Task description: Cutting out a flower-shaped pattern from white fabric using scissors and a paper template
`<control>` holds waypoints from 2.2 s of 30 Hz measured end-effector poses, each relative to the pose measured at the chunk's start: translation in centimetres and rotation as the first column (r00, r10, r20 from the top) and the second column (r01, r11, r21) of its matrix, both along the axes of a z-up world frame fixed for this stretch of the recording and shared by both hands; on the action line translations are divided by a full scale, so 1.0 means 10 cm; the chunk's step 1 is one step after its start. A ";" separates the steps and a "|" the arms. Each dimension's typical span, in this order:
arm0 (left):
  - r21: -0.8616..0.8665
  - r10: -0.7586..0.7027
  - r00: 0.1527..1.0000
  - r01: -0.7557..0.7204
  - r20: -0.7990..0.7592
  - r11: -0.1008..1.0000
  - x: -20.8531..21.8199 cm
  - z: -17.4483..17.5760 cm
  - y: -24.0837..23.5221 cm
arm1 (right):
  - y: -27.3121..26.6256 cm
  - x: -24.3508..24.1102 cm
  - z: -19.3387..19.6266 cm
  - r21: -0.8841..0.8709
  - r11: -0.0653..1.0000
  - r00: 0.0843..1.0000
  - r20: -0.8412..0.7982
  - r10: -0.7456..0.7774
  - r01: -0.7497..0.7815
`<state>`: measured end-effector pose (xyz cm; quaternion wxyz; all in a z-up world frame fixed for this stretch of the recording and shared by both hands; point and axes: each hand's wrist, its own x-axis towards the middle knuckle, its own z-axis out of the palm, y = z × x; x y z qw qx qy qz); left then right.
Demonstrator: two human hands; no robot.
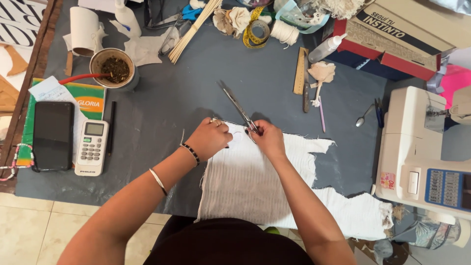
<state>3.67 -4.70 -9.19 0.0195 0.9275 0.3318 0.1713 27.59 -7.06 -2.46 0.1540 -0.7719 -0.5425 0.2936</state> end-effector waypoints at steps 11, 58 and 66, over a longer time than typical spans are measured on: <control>-0.310 0.086 0.996 -0.089 -0.024 0.946 0.16 0.73 0.37 | 0.03 0.16 0.03 0.094 0.996 0.969 -0.248 0.019 0.005; -0.720 -0.124 0.981 -0.022 -0.150 0.694 0.51 0.59 0.66 | 1.30 0.37 1.65 -0.853 0.218 -0.297 0.389 0.872 -0.475; -0.709 -0.086 0.995 0.028 -0.046 0.705 0.46 0.71 0.60 | 1.45 -0.29 1.78 -0.894 -0.005 -0.480 0.235 0.845 -0.448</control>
